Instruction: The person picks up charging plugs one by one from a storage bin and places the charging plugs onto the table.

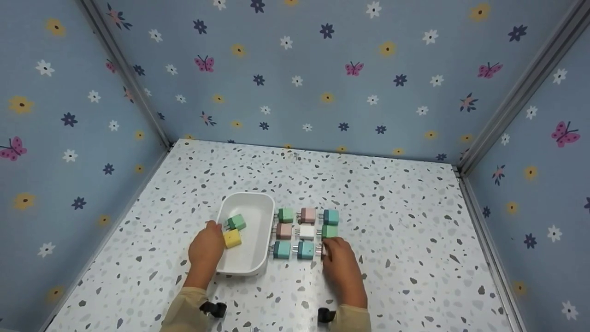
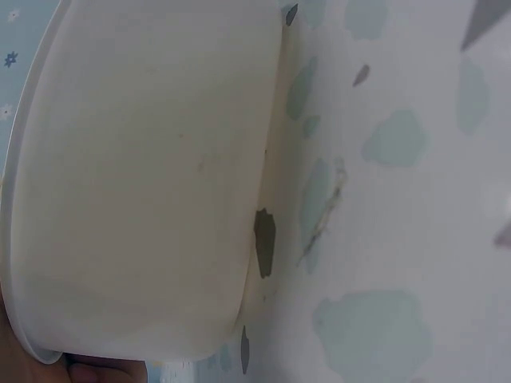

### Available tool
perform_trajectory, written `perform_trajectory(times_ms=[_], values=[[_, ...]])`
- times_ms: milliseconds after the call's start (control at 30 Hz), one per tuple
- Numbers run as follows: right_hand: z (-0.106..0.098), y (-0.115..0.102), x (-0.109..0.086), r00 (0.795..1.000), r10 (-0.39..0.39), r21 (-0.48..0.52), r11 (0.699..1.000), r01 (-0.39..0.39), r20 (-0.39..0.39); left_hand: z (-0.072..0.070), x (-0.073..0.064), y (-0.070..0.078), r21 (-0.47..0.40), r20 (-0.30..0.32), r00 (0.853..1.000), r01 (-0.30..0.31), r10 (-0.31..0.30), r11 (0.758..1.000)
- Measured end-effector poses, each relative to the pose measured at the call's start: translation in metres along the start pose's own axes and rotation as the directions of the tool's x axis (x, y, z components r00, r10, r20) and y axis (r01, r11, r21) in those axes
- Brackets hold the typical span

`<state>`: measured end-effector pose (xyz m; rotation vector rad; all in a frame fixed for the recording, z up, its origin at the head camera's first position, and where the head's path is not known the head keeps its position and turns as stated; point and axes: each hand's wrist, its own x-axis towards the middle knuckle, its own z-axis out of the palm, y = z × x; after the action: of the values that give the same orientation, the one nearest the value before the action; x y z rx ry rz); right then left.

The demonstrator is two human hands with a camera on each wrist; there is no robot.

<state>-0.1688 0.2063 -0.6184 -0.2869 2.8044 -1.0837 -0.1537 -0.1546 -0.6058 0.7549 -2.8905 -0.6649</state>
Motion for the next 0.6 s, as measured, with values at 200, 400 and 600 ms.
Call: perform_trajectory(times_ms=[200, 400, 600], values=[[0.0004, 0.0012, -0.0003, 1.0, 0.004, 0.0, 1.0, -0.004, 0.008, -0.0001, -0.0002, -0.0001, 0.004, 0.016, 1.0, 0.009, -0.009, 1.0], [0.0004, 0.0021, -0.0002, 1.0, -0.013, 0.015, 1.0, 0.013, 0.003, -0.0005, -0.0012, 0.0006, 0.018, 0.003, 1.0, 0.01, -0.01, 1.0], [-0.0006, 0.0005, -0.0015, 1.0, -0.011, -0.011, 1.0, 0.011, 0.012, -0.0006, -0.0028, 0.0009, 0.015, -0.035, 0.999, -0.022, 0.023, 1.0]])
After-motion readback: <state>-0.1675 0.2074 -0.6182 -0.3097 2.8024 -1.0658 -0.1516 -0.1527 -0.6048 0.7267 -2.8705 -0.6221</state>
